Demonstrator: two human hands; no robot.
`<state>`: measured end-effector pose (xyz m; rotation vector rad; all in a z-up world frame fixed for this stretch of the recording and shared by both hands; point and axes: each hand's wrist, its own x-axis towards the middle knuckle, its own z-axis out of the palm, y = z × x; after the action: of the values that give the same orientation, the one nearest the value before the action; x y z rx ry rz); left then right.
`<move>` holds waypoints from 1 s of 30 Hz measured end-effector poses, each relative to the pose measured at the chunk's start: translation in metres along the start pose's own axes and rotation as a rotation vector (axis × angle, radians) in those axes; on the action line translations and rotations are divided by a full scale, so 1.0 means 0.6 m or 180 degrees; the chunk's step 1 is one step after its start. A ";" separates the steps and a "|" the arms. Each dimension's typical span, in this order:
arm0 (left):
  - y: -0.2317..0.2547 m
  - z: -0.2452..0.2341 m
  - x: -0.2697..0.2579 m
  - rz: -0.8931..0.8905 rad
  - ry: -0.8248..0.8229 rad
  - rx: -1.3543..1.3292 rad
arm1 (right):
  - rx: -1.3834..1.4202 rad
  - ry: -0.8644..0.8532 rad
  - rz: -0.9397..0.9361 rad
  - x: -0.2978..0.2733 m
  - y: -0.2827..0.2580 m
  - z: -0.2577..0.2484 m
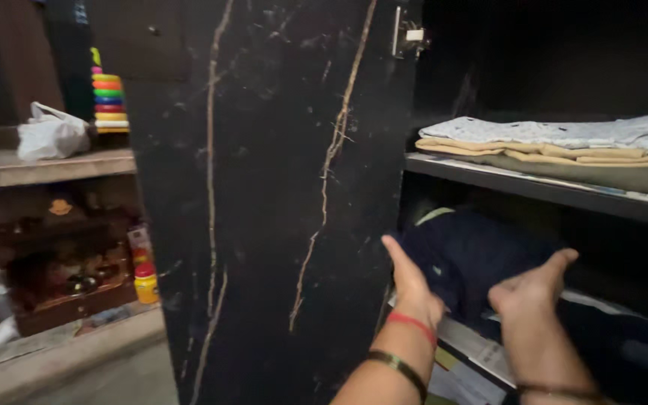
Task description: The person folds various garments including jeans, shirts, and pants on a bed and then places them into a wardrobe. The person handles each item individually, folding them neatly before stacking them on shelves inside the wardrobe.
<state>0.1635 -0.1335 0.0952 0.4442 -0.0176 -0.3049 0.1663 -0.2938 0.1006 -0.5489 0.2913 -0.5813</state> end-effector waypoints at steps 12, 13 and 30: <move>-0.045 -0.023 -0.013 0.1246 0.0322 0.0862 | -0.3321 -0.0459 -0.3501 -0.027 0.018 -0.059; -0.043 -0.025 -0.018 0.1313 0.0331 0.0978 | -0.3376 -0.0593 -0.3546 -0.026 0.016 -0.059; 0.006 0.022 -0.058 0.1802 -0.0594 0.1837 | -0.3119 -0.2167 -0.0884 0.055 -0.064 0.065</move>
<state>0.1304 -0.1255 0.1103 0.9545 -0.4154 0.2303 0.1919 -0.3243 0.1507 -1.7058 -0.1843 -0.4565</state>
